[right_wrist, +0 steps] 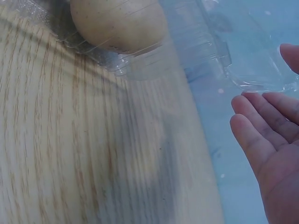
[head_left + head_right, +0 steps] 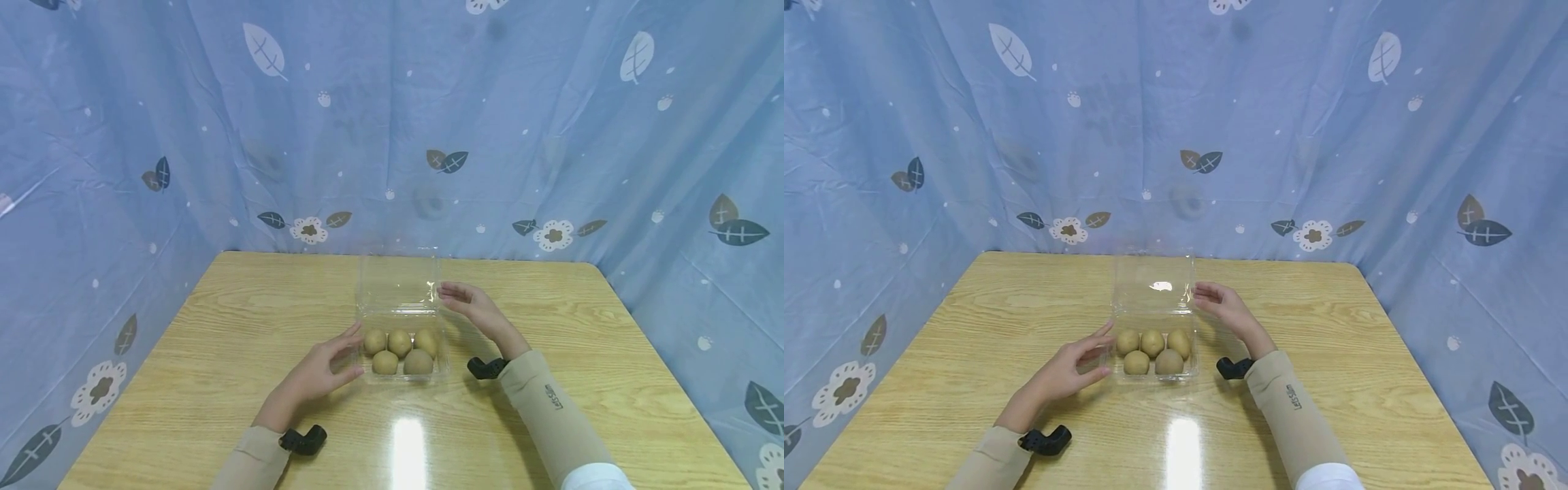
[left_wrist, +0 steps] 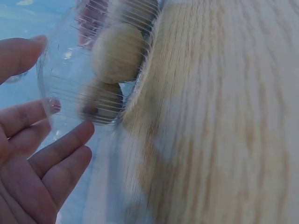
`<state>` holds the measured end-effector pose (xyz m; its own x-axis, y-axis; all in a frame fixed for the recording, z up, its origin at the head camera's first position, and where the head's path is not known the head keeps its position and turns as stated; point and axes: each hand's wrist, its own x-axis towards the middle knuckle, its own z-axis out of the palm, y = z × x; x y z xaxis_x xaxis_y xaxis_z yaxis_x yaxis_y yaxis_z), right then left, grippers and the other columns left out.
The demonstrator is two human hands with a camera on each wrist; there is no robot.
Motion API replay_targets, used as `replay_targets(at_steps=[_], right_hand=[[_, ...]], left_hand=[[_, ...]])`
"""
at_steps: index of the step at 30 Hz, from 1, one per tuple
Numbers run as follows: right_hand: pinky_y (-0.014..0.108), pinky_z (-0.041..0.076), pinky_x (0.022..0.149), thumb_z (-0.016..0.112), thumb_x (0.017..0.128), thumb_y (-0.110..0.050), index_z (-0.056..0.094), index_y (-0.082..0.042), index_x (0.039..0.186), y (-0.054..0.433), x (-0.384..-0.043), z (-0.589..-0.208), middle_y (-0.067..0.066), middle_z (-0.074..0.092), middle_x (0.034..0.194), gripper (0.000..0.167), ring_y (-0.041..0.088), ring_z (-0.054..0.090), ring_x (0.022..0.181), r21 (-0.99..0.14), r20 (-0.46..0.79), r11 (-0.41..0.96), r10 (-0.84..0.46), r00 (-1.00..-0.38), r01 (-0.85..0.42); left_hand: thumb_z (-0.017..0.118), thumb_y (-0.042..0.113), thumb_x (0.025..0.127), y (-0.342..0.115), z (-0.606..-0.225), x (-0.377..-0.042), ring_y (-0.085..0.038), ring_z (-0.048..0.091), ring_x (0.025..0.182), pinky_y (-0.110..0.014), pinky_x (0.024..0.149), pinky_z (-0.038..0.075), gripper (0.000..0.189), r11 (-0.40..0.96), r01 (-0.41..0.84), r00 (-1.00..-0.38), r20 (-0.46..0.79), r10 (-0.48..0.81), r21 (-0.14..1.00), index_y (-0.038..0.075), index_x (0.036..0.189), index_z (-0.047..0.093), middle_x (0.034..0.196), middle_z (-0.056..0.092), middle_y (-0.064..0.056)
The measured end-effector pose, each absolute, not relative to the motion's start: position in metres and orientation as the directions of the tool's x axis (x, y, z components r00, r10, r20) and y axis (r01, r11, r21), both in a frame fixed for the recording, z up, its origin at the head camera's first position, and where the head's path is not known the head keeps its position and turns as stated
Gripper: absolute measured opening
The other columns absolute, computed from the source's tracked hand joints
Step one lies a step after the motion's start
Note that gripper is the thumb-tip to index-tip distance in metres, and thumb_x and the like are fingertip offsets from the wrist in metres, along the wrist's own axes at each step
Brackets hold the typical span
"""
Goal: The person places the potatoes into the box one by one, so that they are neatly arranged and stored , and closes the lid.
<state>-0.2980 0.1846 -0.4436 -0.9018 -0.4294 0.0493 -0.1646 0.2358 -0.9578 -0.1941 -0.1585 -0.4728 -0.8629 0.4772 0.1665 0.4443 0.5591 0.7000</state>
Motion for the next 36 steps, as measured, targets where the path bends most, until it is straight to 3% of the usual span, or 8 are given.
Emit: replay_targets(at_steps=[15,24,36], right_hand=[[0.046,0.042,0.106,0.056,0.096,-0.014,0.038,0.004,0.141,0.186,-0.283,-0.428,0.026,0.044,0.141,0.052,0.039,0.045,0.129,-0.939,0.083,0.261,-0.456,-0.886,-0.223],[0.039,0.045,0.104,0.054,0.096,-0.01,0.038,0.002,0.142,0.19,-0.276,-0.429,0.027,0.042,0.142,0.05,0.044,0.042,0.13,-0.93,0.112,0.257,-0.48,-0.87,-0.262],[0.042,0.038,0.109,0.054,0.096,-0.009,0.04,0.003,0.141,0.196,-0.262,-0.432,0.026,0.042,0.143,0.049,0.039,0.043,0.131,-0.909,0.143,0.276,-0.498,-0.855,-0.313]], left_hand=[[0.067,0.03,0.088,-0.16,-0.471,-0.195,-0.023,0.049,0.129,-0.042,0.11,0.037,0.061,0.545,0.457,-0.857,0.183,0.482,0.703,0.007,0.141,0.045,0.157,0.023,-0.004],[0.066,0.033,0.089,-0.161,-0.473,-0.196,-0.022,0.048,0.129,-0.042,0.111,0.036,0.062,0.553,0.473,-0.852,0.196,0.486,0.686,0.006,0.14,0.045,0.157,0.024,-0.004],[0.066,0.032,0.089,-0.161,-0.475,-0.196,-0.021,0.05,0.128,-0.042,0.11,0.037,0.06,0.55,0.467,-0.854,0.192,0.483,0.692,0.006,0.14,0.046,0.157,0.022,0.0]])
